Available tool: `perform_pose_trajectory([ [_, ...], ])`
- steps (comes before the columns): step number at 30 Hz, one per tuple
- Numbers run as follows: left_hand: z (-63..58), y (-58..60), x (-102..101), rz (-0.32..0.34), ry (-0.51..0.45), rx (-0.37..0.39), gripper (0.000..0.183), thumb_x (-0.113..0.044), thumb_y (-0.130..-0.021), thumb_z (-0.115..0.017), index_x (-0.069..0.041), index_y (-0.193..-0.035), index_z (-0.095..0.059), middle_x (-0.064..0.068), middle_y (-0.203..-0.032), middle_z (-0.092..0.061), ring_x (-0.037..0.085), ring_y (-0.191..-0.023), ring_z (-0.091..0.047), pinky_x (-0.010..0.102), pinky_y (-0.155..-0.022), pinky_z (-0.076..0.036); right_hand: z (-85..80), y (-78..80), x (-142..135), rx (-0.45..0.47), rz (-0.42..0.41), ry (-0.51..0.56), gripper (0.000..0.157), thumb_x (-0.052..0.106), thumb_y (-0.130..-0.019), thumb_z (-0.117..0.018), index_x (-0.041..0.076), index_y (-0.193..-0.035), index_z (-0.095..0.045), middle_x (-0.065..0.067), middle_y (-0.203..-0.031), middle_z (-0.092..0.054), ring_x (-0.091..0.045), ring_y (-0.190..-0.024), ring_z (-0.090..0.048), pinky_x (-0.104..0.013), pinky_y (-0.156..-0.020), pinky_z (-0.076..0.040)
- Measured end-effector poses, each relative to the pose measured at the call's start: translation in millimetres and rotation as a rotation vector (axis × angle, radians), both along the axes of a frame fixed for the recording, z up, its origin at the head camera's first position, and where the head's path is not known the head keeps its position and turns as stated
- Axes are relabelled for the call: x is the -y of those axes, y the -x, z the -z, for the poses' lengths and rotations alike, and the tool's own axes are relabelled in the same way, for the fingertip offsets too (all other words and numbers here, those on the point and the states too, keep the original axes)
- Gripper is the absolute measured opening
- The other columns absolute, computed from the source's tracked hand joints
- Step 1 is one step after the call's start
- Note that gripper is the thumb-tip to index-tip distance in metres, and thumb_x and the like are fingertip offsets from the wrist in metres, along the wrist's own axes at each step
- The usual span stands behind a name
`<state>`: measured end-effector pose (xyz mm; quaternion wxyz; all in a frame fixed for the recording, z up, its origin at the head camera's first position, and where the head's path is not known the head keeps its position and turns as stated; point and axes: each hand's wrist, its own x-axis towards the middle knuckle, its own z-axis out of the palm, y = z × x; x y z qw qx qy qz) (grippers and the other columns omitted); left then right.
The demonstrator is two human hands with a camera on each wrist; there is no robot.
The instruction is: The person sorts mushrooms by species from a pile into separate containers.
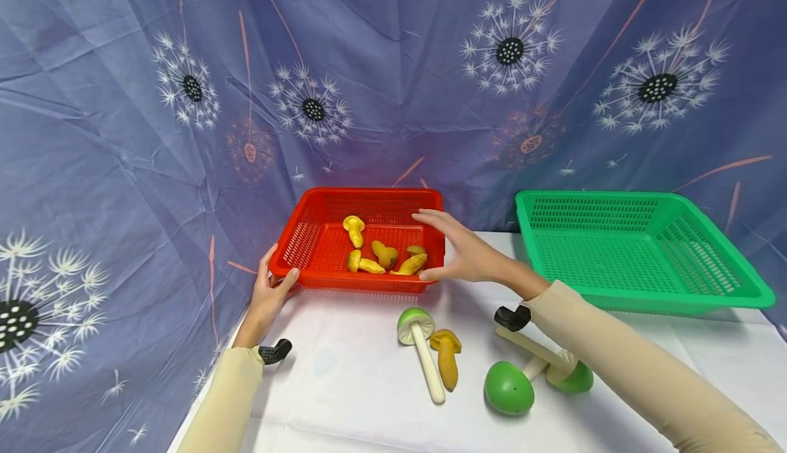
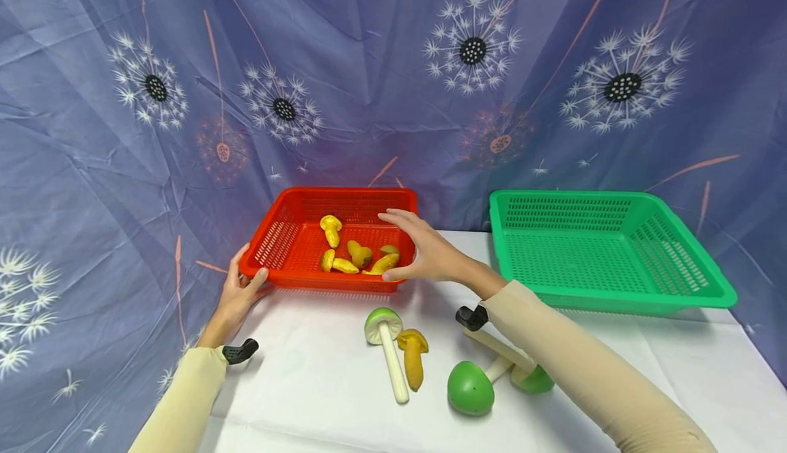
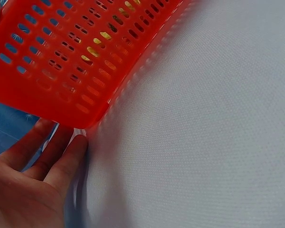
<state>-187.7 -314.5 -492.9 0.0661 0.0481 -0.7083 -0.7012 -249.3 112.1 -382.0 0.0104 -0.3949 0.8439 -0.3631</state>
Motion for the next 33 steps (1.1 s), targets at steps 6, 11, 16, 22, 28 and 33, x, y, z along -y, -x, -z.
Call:
perform_pose_trajectory([
  [6, 1.0, -1.0, 0, 0.005, 0.002, 0.0, 0.082, -0.017, -0.101, -0.068, -0.038, -0.163, -0.019, 0.015, -0.159, -0.035, 0.013, -0.121, -0.055, 0.05, -0.112, -0.042, 5.6, -21.8, -18, -0.015, -0.005, 0.047, 0.096, 0.038, -0.077, -0.092, 0.031, -0.157, -0.041, 0.001, -0.165, -0.028, -0.028, -0.148, -0.033, -0.063, -0.107, -0.042],
  [11, 1.4, -0.5, 0, 0.004, 0.007, 0.0, 0.082, -0.018, -0.101, -0.068, -0.038, -0.163, -0.019, 0.013, -0.158, -0.038, 0.014, -0.122, -0.055, 0.05, -0.112, -0.041, 12.9, -38.1, -36, -0.018, 0.02, 0.066, 0.092, 0.03, -0.076, -0.094, 0.026, -0.155, -0.045, -0.001, -0.16, -0.036, -0.027, -0.132, -0.049, -0.053, -0.096, -0.051],
  [16, 0.5, 1.3, 0, 0.007, 0.006, -0.001, 0.082, -0.019, -0.101, -0.068, -0.039, -0.163, -0.019, 0.014, -0.158, -0.038, 0.015, -0.122, -0.055, 0.047, -0.109, -0.046, 19.6, -52.4, -51, -0.011, 0.026, 0.066, 0.086, 0.036, -0.078, -0.092, 0.018, -0.151, -0.051, -0.002, -0.147, -0.047, -0.02, -0.116, -0.058, -0.045, -0.09, -0.057],
  [22, -1.5, 1.1, 1, -0.002, 0.01, 0.02, 0.082, -0.022, -0.1, -0.069, -0.041, -0.162, -0.019, 0.014, -0.158, -0.039, 0.015, -0.122, -0.056, 0.043, -0.105, -0.05, 31.7, -61.4, -56, 0.065, -0.048, 0.02, 0.077, 0.036, -0.081, -0.09, 0.02, -0.148, -0.054, 0.0, -0.128, -0.059, -0.017, -0.102, -0.064, -0.042, -0.083, -0.06],
  [28, -2.3, 1.3, 0, 0.004, 0.003, 0.024, 0.083, -0.021, -0.1, -0.069, -0.041, -0.162, -0.018, 0.013, -0.159, -0.038, 0.017, -0.125, -0.054, 0.046, -0.108, -0.047, 46.1, -62.0, -50, 0.193, -0.157, -0.063, 0.064, 0.025, -0.085, -0.087, 0.018, -0.14, -0.056, -0.008, -0.123, -0.064, -0.03, -0.097, -0.067, -0.048, -0.081, -0.06],
  [33, -2.0, 1.0, -1, 0.006, -0.001, 0.022, 0.083, -0.021, -0.1, -0.069, -0.042, -0.162, -0.018, 0.013, -0.159, -0.037, 0.018, -0.127, -0.053, 0.046, -0.108, -0.047, 55.8, -61.0, -43, 0.287, -0.218, -0.127, 0.053, 0.016, -0.086, -0.085, 0.012, -0.133, -0.059, -0.017, -0.119, -0.067, -0.031, -0.093, -0.069, -0.048, -0.08, -0.06],
])
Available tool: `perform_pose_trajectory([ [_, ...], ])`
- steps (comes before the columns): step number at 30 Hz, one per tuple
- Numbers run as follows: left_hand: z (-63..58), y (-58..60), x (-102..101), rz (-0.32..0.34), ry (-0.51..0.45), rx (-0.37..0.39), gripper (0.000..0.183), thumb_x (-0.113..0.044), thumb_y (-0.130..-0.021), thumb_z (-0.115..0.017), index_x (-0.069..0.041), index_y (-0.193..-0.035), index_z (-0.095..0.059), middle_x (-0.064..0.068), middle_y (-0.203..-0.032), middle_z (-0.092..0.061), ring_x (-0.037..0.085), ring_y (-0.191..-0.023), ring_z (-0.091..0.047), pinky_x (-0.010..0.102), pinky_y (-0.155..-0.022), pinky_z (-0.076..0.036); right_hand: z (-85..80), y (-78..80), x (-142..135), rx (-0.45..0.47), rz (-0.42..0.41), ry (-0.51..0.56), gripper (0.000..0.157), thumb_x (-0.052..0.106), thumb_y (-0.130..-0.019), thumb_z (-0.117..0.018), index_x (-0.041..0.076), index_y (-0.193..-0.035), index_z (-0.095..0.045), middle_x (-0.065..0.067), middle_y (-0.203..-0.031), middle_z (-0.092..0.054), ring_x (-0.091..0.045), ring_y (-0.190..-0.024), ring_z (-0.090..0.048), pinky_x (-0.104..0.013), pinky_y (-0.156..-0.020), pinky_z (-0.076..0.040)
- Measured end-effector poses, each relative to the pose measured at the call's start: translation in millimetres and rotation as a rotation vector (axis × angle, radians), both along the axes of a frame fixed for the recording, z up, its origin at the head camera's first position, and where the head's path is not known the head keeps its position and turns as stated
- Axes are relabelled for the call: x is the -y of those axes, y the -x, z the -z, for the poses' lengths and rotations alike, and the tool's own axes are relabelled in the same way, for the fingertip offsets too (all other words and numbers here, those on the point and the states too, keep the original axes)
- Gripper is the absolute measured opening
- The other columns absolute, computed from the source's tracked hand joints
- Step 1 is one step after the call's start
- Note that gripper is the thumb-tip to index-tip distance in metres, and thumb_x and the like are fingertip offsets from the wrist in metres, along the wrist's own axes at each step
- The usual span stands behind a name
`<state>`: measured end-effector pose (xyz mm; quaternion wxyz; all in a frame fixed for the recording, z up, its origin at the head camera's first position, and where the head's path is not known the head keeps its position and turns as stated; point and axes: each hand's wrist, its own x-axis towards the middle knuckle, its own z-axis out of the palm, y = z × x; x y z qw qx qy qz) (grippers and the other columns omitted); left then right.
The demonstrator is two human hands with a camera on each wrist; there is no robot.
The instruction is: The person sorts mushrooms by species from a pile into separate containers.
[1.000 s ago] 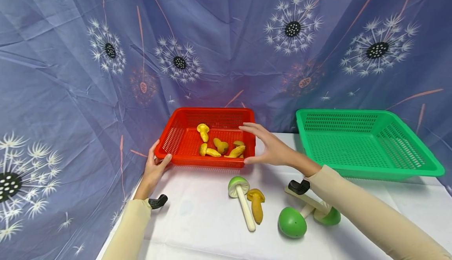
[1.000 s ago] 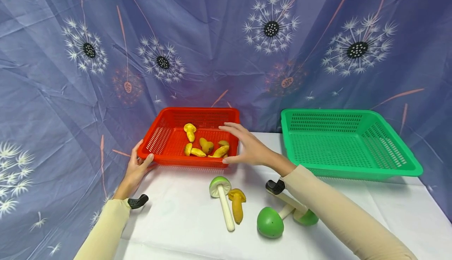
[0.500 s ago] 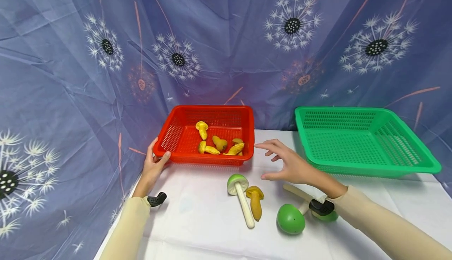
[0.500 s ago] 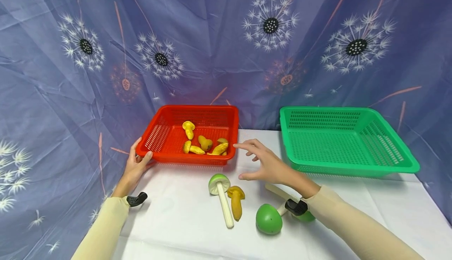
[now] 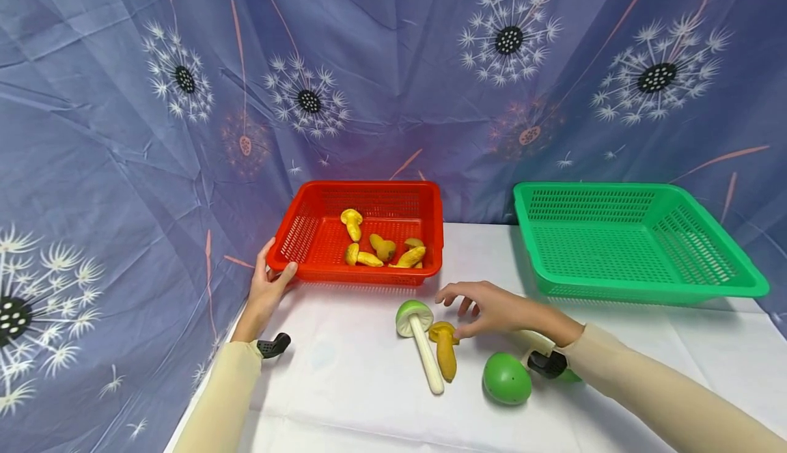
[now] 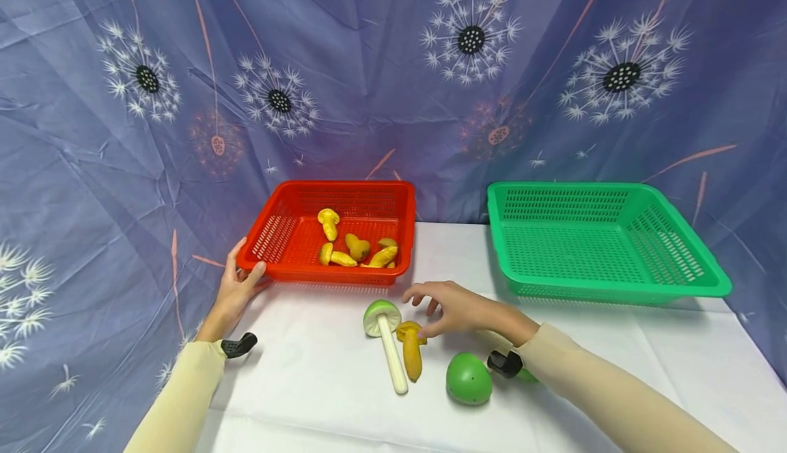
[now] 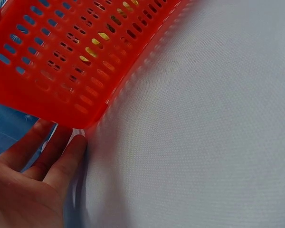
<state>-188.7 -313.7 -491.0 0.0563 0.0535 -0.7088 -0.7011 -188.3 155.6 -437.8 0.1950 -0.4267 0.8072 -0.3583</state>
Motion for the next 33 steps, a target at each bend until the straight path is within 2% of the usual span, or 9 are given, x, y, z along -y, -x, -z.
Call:
perform_pose_trajectory([
  [3, -0.2, -0.5, 0, 0.001, 0.002, -0.002, 0.082, -0.021, -0.101, -0.068, -0.042, -0.162, -0.018, 0.013, -0.16, -0.036, 0.018, -0.127, -0.052, 0.047, -0.109, -0.046, 4.6, 2.1, 4, 0.039, -0.05, -0.026, 0.047, 0.008, -0.087, -0.082, 0.01, -0.13, -0.062, -0.016, -0.121, -0.067, -0.026, -0.093, -0.07, -0.041, -0.08, -0.061],
  [7, -0.7, -1.1, 0, 0.004, 0.007, -0.002, 0.082, -0.021, -0.101, -0.068, -0.042, -0.162, -0.018, 0.013, -0.16, -0.036, 0.018, -0.128, -0.052, 0.047, -0.109, -0.046, 8.4, 5.0, 11, 0.068, -0.118, -0.065, 0.044, -0.001, -0.087, -0.077, 0.014, -0.127, -0.066, -0.008, -0.119, -0.069, -0.017, -0.092, -0.07, -0.032, -0.081, -0.06],
  [13, 0.6, -0.1, 1, 0.011, 0.002, -0.005, 0.083, -0.021, -0.101, -0.068, -0.041, -0.162, -0.017, 0.012, -0.161, -0.034, 0.018, -0.129, -0.051, 0.05, -0.111, -0.043, 8.7, 8.3, 15, 0.051, -0.184, -0.132, 0.05, -0.01, -0.085, -0.072, 0.015, -0.128, -0.069, -0.002, -0.115, -0.068, -0.012, -0.086, -0.065, -0.029, -0.081, -0.058],
  [21, -0.1, 0.3, 1, 0.01, 0.003, -0.007, 0.082, -0.021, -0.101, -0.068, -0.041, -0.163, -0.017, 0.012, -0.161, -0.035, 0.017, -0.129, -0.051, 0.05, -0.112, -0.042, 5.1, 10.4, 18, 0.07, -0.185, -0.154, 0.048, -0.014, -0.084, -0.072, 0.014, -0.122, -0.072, -0.001, -0.113, -0.069, -0.012, -0.085, -0.067, -0.028, -0.08, -0.057],
  [33, 0.7, -0.2, 1, 0.007, -0.011, -0.004, 0.082, -0.019, -0.101, -0.068, -0.041, -0.162, -0.018, 0.013, -0.16, -0.036, 0.018, -0.128, -0.052, 0.049, -0.111, -0.044, 3.9, 9.8, 18, 0.078, -0.148, -0.196, 0.045, -0.008, -0.084, -0.077, 0.018, -0.12, -0.07, 0.001, -0.104, -0.068, -0.01, -0.08, -0.064, -0.029, -0.077, -0.057],
])
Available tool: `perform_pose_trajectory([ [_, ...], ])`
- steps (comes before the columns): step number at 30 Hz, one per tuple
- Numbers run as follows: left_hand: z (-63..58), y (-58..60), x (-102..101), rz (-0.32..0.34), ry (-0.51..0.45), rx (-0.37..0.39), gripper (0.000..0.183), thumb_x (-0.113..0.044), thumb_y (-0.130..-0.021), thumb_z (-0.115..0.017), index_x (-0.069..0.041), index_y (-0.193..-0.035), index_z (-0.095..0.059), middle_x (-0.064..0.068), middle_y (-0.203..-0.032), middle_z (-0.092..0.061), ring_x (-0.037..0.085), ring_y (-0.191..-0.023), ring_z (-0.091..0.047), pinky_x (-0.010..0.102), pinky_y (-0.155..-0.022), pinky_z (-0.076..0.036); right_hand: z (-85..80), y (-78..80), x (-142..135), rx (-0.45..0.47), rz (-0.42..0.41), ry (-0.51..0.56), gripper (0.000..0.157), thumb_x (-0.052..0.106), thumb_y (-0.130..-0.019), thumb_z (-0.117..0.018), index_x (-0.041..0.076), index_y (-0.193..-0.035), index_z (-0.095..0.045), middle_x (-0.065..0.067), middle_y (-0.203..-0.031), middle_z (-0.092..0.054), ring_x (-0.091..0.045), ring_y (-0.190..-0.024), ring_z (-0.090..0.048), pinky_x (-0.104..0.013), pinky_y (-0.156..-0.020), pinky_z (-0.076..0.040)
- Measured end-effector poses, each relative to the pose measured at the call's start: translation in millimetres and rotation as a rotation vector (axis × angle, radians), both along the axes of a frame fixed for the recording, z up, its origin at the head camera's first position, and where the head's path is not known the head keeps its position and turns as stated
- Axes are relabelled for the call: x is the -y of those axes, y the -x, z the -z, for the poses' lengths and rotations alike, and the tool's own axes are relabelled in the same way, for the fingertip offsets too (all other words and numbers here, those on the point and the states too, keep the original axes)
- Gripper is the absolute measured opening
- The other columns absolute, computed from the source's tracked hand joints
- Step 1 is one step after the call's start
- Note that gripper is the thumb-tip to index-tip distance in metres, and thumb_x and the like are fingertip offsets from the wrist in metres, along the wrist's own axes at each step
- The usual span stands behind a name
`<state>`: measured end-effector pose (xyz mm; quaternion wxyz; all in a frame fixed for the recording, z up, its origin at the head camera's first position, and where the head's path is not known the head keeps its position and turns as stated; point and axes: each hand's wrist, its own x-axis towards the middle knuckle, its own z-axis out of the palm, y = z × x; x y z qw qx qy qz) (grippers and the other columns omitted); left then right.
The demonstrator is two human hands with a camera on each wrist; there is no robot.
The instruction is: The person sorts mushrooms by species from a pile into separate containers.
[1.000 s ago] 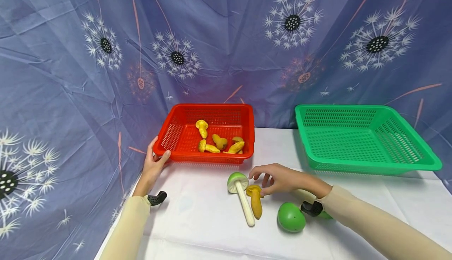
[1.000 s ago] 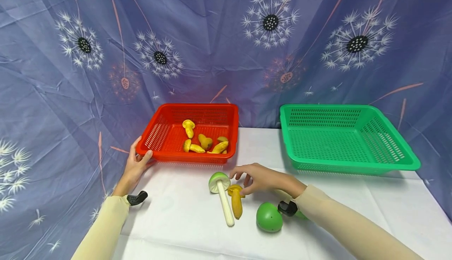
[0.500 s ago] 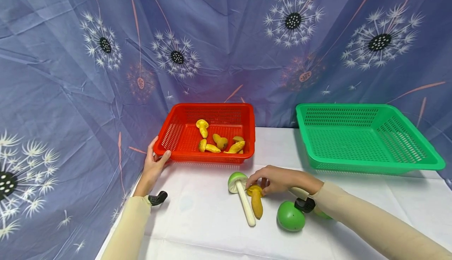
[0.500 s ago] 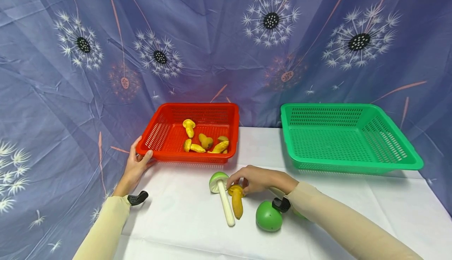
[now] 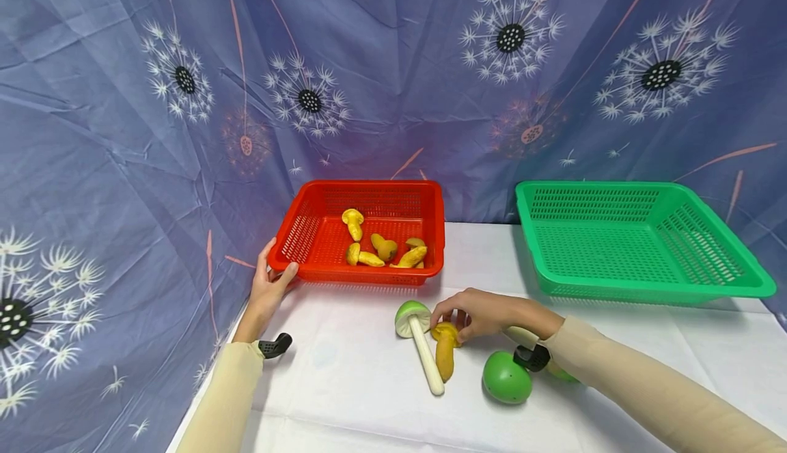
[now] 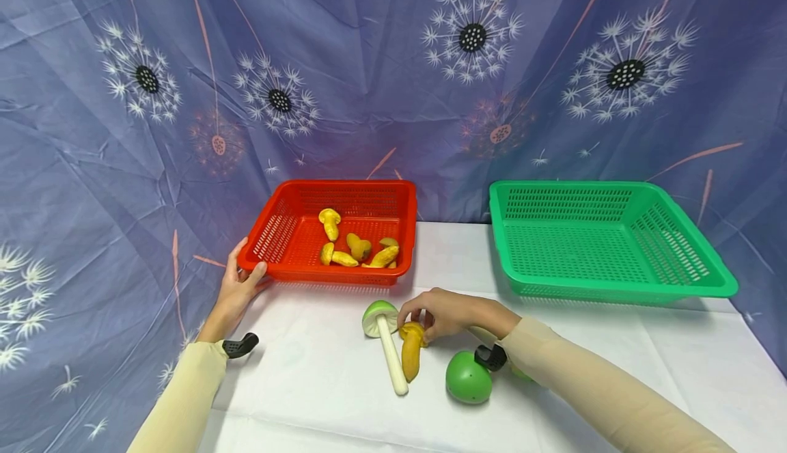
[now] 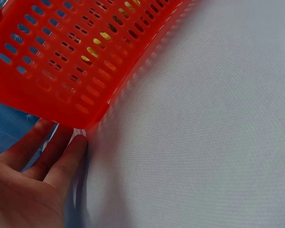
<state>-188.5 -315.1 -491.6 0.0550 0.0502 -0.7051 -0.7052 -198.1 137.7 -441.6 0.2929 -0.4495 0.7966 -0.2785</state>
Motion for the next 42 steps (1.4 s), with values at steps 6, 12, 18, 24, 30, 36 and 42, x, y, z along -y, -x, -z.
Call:
perform_pose_trajectory([
  [6, -1.7, -1.1, 0, -0.003, 0.015, 0.001, 0.083, -0.021, -0.1, -0.069, -0.041, -0.162, -0.018, 0.015, -0.159, -0.036, 0.015, -0.124, -0.054, 0.047, -0.109, -0.046, -9.5, -0.2, -3, -0.029, 0.004, -0.019, 0.046, -0.006, -0.083, -0.077, 0.021, -0.12, -0.07, 0.002, -0.103, -0.067, -0.009, -0.08, -0.065, -0.026, -0.076, -0.056],
  [12, -1.3, -1.8, -1, 0.002, 0.002, 0.002, 0.084, -0.02, -0.1, -0.069, -0.041, -0.163, -0.017, 0.014, -0.159, -0.036, 0.016, -0.125, -0.054, 0.049, -0.109, -0.046, -27.5, 1.3, -9, -0.058, -0.005, 0.011, 0.045, -0.007, -0.083, -0.077, 0.02, -0.119, -0.069, -0.001, -0.101, -0.067, -0.012, -0.077, -0.066, -0.029, -0.074, -0.058],
  [18, -0.3, -3.3, 0, -0.003, 0.016, 0.019, 0.084, -0.022, -0.1, -0.069, -0.042, -0.163, -0.017, 0.014, -0.16, -0.036, 0.017, -0.126, -0.053, 0.05, -0.11, -0.044, -48.2, 6.6, -11, -0.092, -0.021, 0.052, 0.041, -0.003, -0.085, -0.077, 0.019, -0.119, -0.068, -0.002, -0.1, -0.068, -0.011, -0.076, -0.068, -0.032, -0.072, -0.06],
  [24, -2.1, -4.8, -2, 0.0, 0.018, 0.012, 0.084, -0.022, -0.1, -0.068, -0.041, -0.163, -0.016, 0.013, -0.16, -0.036, 0.018, -0.126, -0.053, 0.052, -0.111, -0.042, -69.0, 12.8, -12, -0.094, 0.015, 0.061, 0.042, -0.001, -0.086, -0.077, 0.019, -0.122, -0.068, -0.001, -0.099, -0.068, -0.013, -0.079, -0.068, -0.035, -0.074, -0.06],
  [30, -1.8, -4.4, -3, 0.009, -0.013, 0.002, 0.083, -0.019, -0.101, -0.068, -0.039, -0.163, -0.017, 0.013, -0.159, -0.037, 0.021, -0.127, -0.053, 0.055, -0.11, -0.043, -85.4, 19.1, -9, -0.13, 0.049, 0.103, 0.042, 0.005, -0.086, -0.08, 0.018, -0.124, -0.068, 0.002, -0.104, -0.069, -0.014, -0.086, -0.068, -0.033, -0.076, -0.061],
  [36, -0.8, -4.7, -3, 0.0, -0.016, 0.011, 0.083, -0.021, -0.1, -0.069, -0.041, -0.163, -0.019, 0.014, -0.157, -0.039, 0.019, -0.122, -0.056, 0.052, -0.105, -0.048, -96.4, 27.9, -3, -0.151, 0.093, 0.171, 0.044, 0.011, -0.087, -0.083, 0.016, -0.127, -0.066, 0.0, -0.109, -0.068, -0.014, -0.089, -0.069, -0.031, -0.079, -0.06],
  [42, -1.4, -5.0, -3, -0.003, -0.012, 0.001, 0.083, -0.021, -0.1, -0.069, -0.04, -0.163, -0.018, 0.014, -0.156, -0.04, 0.022, -0.124, -0.056, 0.052, -0.104, -0.049, -102.7, 39.1, 7, -0.144, 0.14, 0.218, 0.046, 0.015, -0.088, -0.083, 0.013, -0.13, -0.063, -0.007, -0.11, -0.067, -0.016, -0.086, -0.07, -0.035, -0.081, -0.06],
])
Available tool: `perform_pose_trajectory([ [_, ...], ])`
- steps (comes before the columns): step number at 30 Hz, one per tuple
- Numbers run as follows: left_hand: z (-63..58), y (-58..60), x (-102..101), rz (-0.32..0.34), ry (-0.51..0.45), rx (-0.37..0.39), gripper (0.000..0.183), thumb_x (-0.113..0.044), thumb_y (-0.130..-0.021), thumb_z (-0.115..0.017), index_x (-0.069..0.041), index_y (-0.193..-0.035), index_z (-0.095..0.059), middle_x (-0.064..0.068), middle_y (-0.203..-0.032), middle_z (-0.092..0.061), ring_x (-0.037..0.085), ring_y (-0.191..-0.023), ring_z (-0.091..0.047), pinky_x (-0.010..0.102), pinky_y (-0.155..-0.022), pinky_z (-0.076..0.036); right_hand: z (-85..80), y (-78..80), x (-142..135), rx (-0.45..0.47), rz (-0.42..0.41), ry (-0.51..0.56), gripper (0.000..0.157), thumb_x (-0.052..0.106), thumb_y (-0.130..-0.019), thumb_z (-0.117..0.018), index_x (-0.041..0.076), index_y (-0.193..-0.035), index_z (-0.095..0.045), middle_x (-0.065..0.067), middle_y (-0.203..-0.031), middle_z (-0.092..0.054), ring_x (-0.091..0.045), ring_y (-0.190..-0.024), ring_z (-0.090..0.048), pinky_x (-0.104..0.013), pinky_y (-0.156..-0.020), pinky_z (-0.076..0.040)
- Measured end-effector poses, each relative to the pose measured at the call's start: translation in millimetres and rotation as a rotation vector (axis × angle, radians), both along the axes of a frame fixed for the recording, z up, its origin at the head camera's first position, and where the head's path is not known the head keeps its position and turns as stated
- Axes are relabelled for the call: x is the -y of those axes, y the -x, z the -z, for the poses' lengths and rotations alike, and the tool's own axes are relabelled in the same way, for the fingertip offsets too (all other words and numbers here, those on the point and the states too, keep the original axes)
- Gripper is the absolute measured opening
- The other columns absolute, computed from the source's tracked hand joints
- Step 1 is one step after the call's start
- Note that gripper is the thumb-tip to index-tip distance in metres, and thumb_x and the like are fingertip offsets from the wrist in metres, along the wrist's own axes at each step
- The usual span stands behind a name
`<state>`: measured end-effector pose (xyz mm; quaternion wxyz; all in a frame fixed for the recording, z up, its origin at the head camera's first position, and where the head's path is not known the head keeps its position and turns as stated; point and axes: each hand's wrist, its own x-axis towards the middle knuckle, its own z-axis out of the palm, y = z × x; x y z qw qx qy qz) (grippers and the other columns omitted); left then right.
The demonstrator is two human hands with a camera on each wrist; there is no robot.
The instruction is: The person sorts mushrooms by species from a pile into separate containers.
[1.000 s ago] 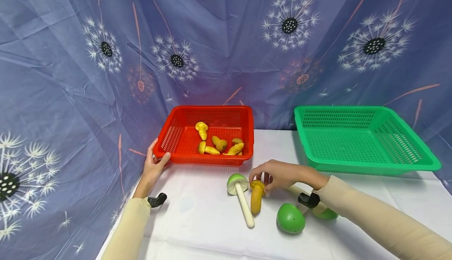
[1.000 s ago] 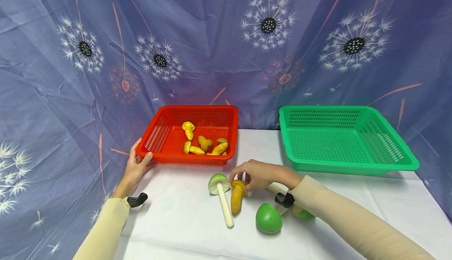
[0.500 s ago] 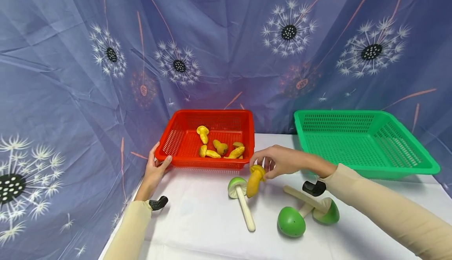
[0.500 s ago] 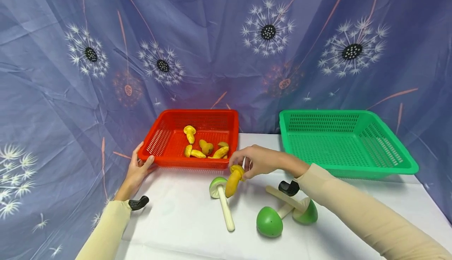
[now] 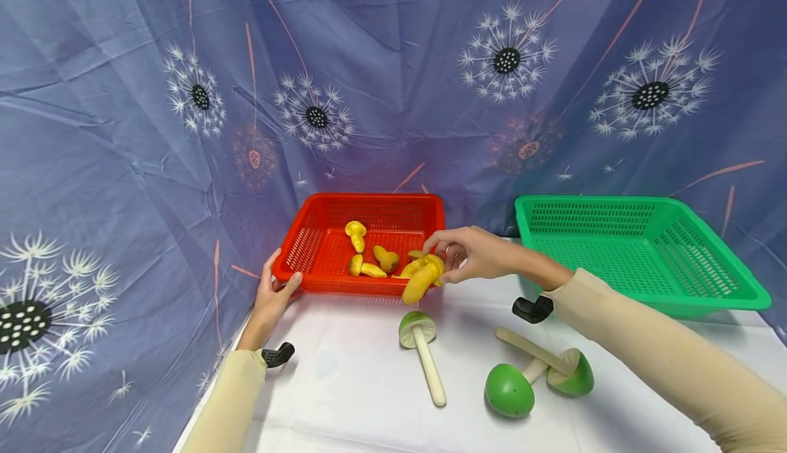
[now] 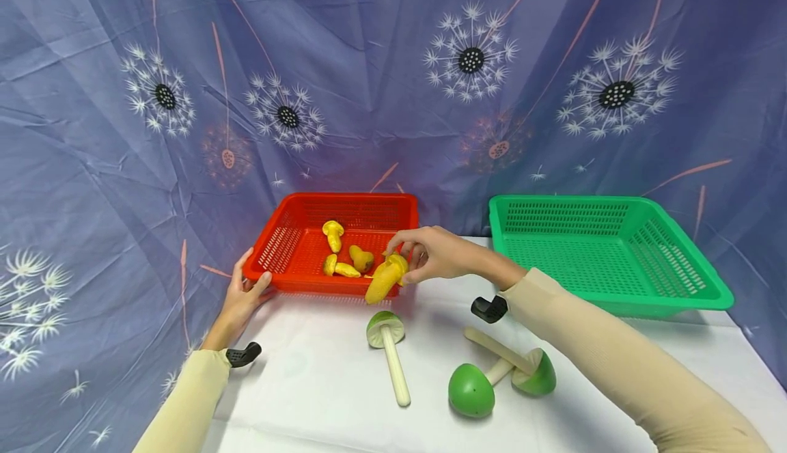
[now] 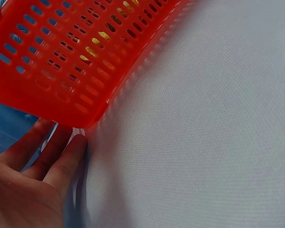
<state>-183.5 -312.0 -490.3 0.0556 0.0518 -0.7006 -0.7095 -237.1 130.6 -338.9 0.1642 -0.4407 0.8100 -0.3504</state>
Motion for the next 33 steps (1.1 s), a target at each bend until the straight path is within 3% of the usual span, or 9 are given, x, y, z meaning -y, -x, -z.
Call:
perform_pose_trajectory([
  [6, 2.5, 2.8, 2, 0.008, 0.006, -0.002, 0.083, -0.02, -0.101, -0.069, -0.039, -0.163, -0.017, 0.015, -0.157, -0.039, 0.032, -0.132, -0.051, 0.054, -0.108, -0.045, 2.5, 15.6, 8, -0.014, 0.053, 0.054, 0.045, 0.017, -0.087, -0.084, 0.017, -0.127, -0.064, -0.004, -0.106, -0.069, -0.017, -0.084, -0.071, -0.036, -0.08, -0.06],
  [17, 2.7, 2.1, 1, -0.004, 0.007, 0.0, 0.083, -0.02, -0.1, -0.069, -0.039, -0.163, -0.018, 0.014, -0.157, -0.039, 0.022, -0.125, -0.055, 0.053, -0.106, -0.048, 14.1, 49.5, 31, -0.01, 0.186, 0.16, 0.046, 0.015, -0.086, -0.086, 0.015, -0.127, -0.065, -0.013, -0.111, -0.069, -0.021, -0.088, -0.07, -0.038, -0.081, -0.06],
  [33, 0.8, 2.0, 1, -0.008, 0.029, 0.005, 0.082, -0.021, -0.1, -0.069, -0.043, -0.162, -0.019, 0.011, -0.157, -0.039, 0.017, -0.124, -0.055, 0.053, -0.111, -0.042, 33.7, 83.9, 60, 0.018, 0.347, 0.173, 0.044, 0.021, -0.085, -0.087, 0.018, -0.123, -0.065, -0.008, -0.109, -0.071, -0.025, -0.095, -0.071, -0.039, -0.085, -0.059],
])
